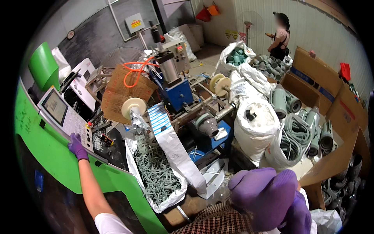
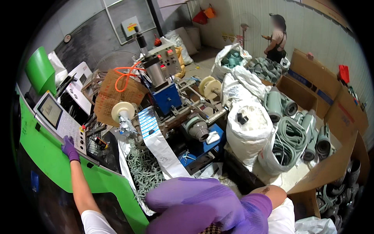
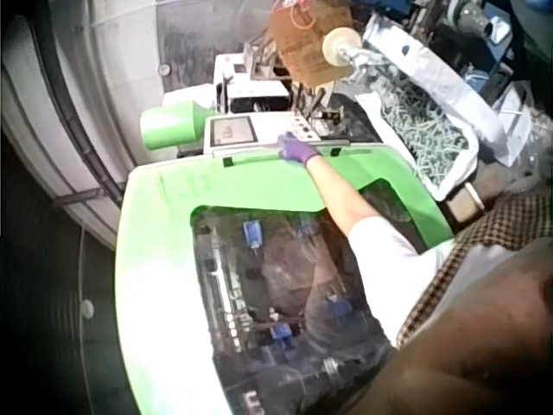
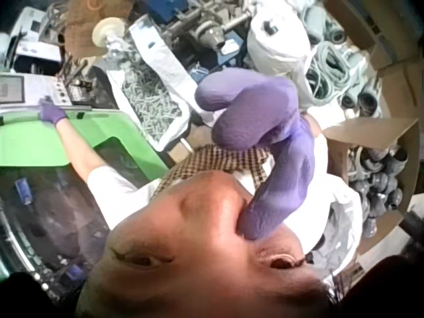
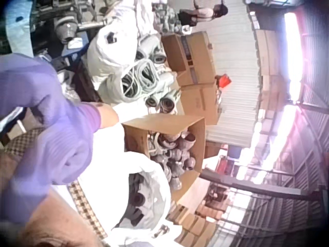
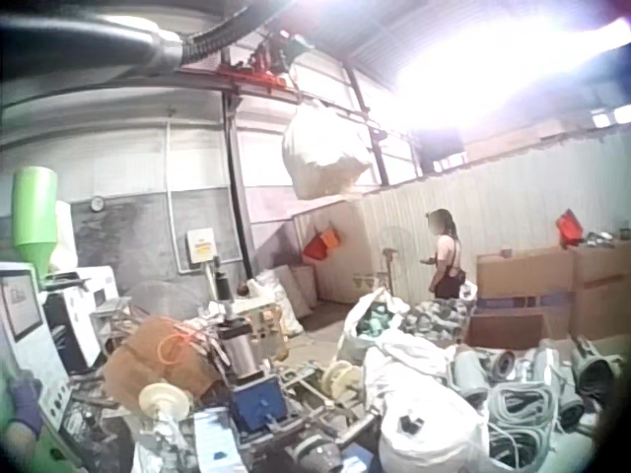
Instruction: The person assembles light green electric kettles by hand in a workshop setting. They pick up kettle bodies and lids from nearby piles, fit the lids onto the bodies, and place the assembled units into a cardboard box. The process is repeated continuously throughout the clip.
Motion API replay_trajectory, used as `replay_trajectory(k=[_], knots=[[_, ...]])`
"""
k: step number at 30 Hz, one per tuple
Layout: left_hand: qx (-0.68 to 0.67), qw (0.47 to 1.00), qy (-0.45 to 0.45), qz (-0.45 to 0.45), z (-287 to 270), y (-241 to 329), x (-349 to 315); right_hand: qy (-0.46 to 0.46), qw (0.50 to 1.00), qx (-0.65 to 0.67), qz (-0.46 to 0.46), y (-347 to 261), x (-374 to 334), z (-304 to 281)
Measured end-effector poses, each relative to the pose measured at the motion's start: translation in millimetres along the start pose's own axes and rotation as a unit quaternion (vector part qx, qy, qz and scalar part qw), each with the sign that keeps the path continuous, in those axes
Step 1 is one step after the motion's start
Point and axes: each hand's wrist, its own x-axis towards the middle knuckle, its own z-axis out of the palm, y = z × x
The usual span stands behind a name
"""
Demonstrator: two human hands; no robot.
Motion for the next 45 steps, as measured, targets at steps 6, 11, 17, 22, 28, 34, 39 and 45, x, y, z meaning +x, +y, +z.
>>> replay_trajectory(k=[6, 11, 17, 22, 28, 34, 39, 45], knots=[[0.076, 0.992, -0.089, -0.038, 43.1, -52.7, -82.5, -0.251, 0.966, 0.052, -0.022, 24.6, 34.9, -5.5], [0.088, 0.991, -0.096, -0.030, 35.4, -14.1, -95.6, -0.332, 0.828, 0.374, -0.253, 82.5, 73.6, -20.1], [0.070, 0.997, -0.015, -0.021, 8.2, 41.3, -172.7, -0.412, 0.759, 0.468, -0.188, 115.8, 144.3, -40.7], [0.074, 0.997, 0.008, -0.014, -14.9, 95.1, -248.8, -0.511, 0.683, 0.522, -0.020, 181.7, 187.2, -18.2], [0.108, 0.991, 0.075, 0.010, -89.8, 207.6, -364.8, -0.591, 0.574, 0.486, 0.291, 231.5, 114.2, 38.7], [0.112, 0.993, -0.002, 0.048, -157.0, 291.4, -463.1, -0.746, 0.490, 0.386, 0.232, 313.3, 73.5, 61.3], [-0.151, 0.939, -0.282, 0.124, -245.3, 332.6, -510.9, -0.771, 0.475, 0.303, 0.297, 352.2, 30.5, 60.9], [-0.128, 0.931, -0.280, 0.198, -289.1, 399.6, -589.8, -0.489, 0.347, 0.187, 0.779, 392.4, -48.0, 71.2]])
